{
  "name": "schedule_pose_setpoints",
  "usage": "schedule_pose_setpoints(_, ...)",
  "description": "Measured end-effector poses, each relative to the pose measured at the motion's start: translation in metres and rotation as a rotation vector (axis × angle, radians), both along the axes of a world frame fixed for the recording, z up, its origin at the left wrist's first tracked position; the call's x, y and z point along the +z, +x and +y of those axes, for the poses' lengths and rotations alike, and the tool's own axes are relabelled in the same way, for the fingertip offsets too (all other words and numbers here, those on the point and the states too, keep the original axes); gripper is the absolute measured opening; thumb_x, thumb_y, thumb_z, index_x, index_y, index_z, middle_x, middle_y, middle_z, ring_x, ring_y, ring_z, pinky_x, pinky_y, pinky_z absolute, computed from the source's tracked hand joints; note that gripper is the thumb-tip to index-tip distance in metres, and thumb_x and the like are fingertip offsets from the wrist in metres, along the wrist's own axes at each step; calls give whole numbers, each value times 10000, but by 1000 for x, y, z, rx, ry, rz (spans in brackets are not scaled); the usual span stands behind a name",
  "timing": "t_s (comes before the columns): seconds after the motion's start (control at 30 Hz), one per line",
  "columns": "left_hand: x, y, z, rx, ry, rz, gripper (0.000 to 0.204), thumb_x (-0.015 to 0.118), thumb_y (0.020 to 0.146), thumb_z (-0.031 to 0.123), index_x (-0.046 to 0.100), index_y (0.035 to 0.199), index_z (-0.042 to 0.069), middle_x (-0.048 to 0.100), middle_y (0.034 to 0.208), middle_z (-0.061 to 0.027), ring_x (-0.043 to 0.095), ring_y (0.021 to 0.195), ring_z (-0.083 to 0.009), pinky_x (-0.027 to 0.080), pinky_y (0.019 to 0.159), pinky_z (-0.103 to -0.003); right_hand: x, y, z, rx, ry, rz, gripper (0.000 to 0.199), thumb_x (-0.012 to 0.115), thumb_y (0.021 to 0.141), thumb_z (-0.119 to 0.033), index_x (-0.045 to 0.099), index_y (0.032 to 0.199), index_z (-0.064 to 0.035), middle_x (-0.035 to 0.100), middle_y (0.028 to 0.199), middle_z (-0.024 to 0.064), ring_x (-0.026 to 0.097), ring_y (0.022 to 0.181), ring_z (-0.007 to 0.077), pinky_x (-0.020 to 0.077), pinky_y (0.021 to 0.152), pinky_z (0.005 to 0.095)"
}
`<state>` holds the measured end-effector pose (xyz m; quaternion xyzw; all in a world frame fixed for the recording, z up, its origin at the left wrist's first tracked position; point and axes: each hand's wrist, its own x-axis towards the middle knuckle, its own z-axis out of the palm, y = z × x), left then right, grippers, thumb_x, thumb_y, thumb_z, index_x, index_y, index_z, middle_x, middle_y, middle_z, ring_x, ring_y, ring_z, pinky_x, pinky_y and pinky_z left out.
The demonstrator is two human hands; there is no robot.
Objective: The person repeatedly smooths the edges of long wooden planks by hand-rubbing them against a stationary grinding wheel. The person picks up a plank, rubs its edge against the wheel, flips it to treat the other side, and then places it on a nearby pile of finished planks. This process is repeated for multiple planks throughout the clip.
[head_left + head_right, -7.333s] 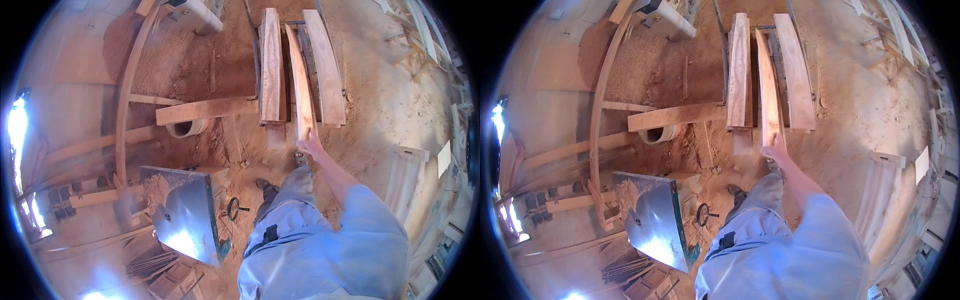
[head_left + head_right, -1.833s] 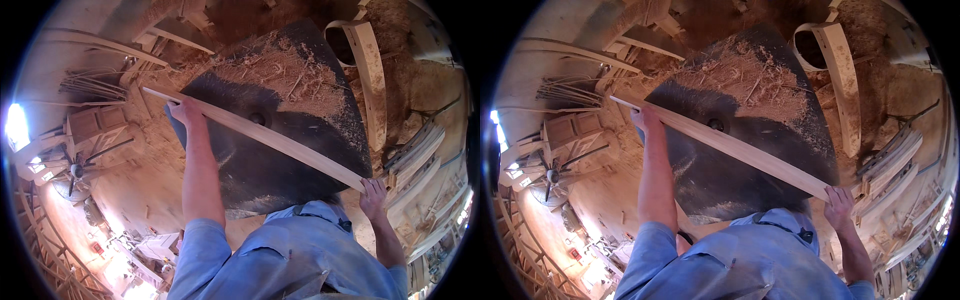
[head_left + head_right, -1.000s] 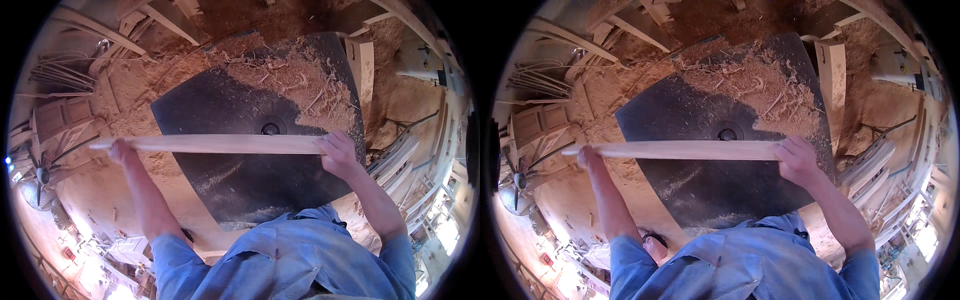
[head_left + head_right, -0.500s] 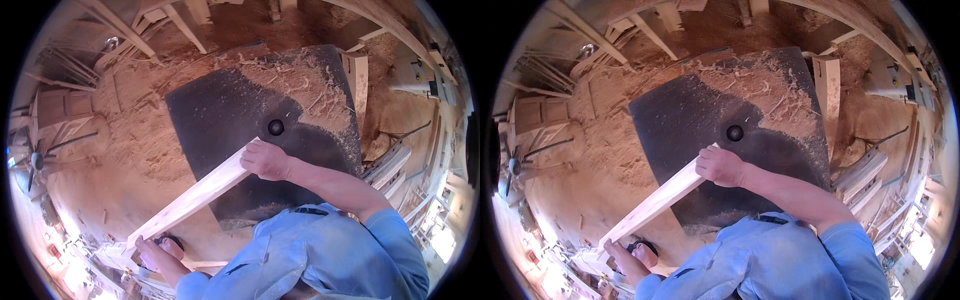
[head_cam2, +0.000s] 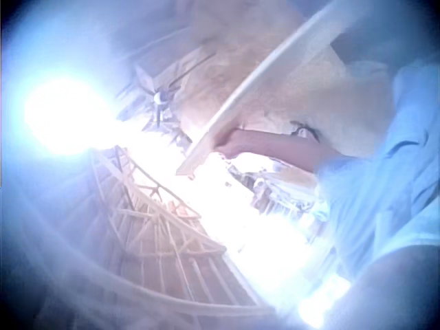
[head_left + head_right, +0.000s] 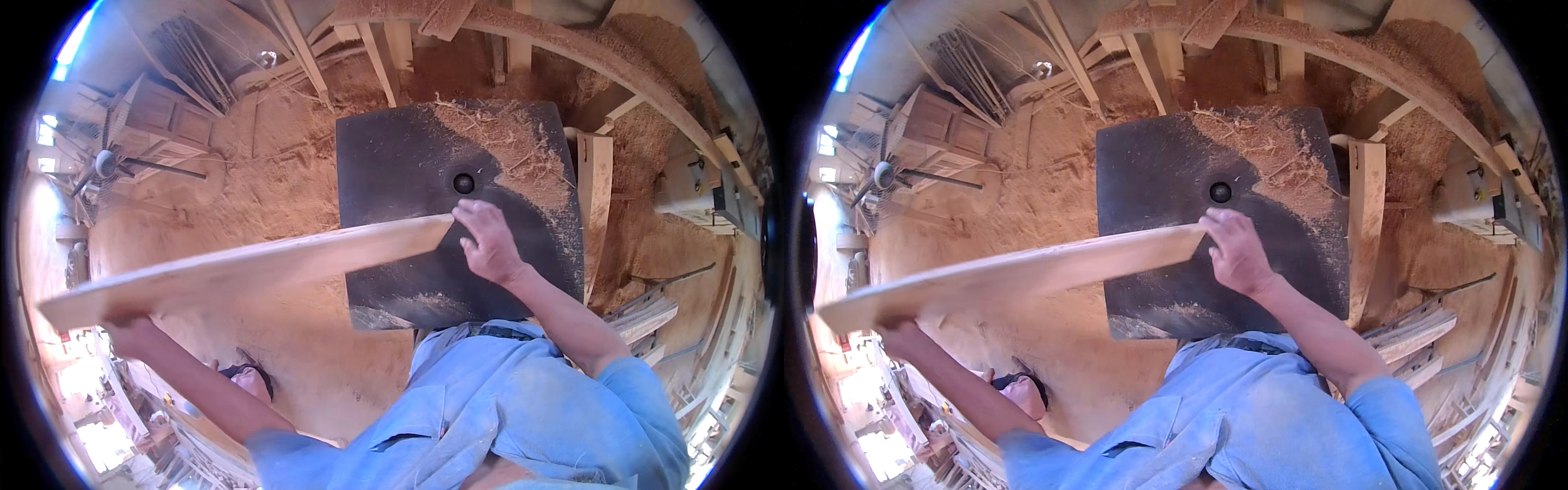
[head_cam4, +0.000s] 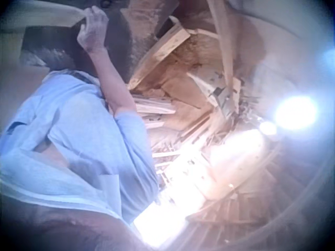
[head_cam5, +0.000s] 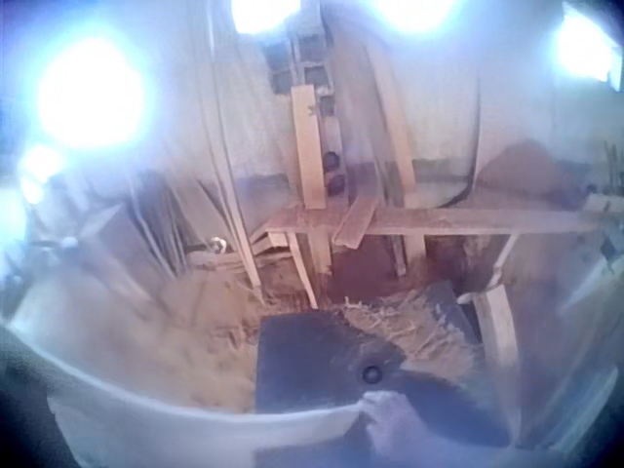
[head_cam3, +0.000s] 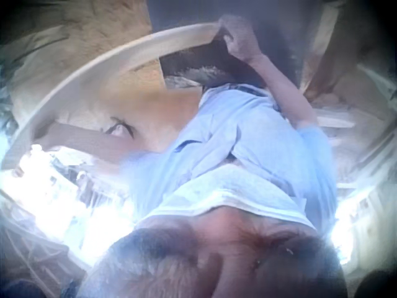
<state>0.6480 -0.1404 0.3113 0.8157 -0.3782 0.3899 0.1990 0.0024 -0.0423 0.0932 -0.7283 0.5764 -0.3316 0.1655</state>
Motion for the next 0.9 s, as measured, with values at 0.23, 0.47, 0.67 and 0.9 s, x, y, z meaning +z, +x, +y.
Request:
schedule_pose_setpoints(0.23,88,-270,-111,-774,-191,-91,372,707,832,244,718,1181,115,732,987,-184,713,900,-369,571,794,-446,96,-61,62,-164,122,-710,746,810,772,-75,514,1455,-20,554,1472,189,512,1386,343,383,1168,440)
schedule_pose_setpoints(0.47,-60,-723,43,-2358,570,678,340,717,753,206,754,1091,195,729,878,-142,704,812,-373,560,722,-469,125,-132,183,-110,-237,-1496,1010,855,770,-356,346,1574,-16,451,1560,216,436,1449,378,307,1227,520)
schedule_pose_setpoints(0.67,-232,-731,223,-2376,853,880,385,662,765,70,705,1144,121,690,1099,-175,649,1078,-358,528,938,-478,-39,-198,363,-1109,-161,-1863,547,672,977,-192,483,1469,-47,576,1436,171,554,1336,328,471,1115,545)
schedule_pose_setpoints(0.9,-283,-545,188,-986,337,792,861,729,822,95,282,1533,-95,315,1588,-302,338,1478,-416,241,1242,-480,-41,-156,415,-1460,327,-1944,360,676,989,-232,588,1288,-53,665,1275,113,638,1177,275,568,978,454)
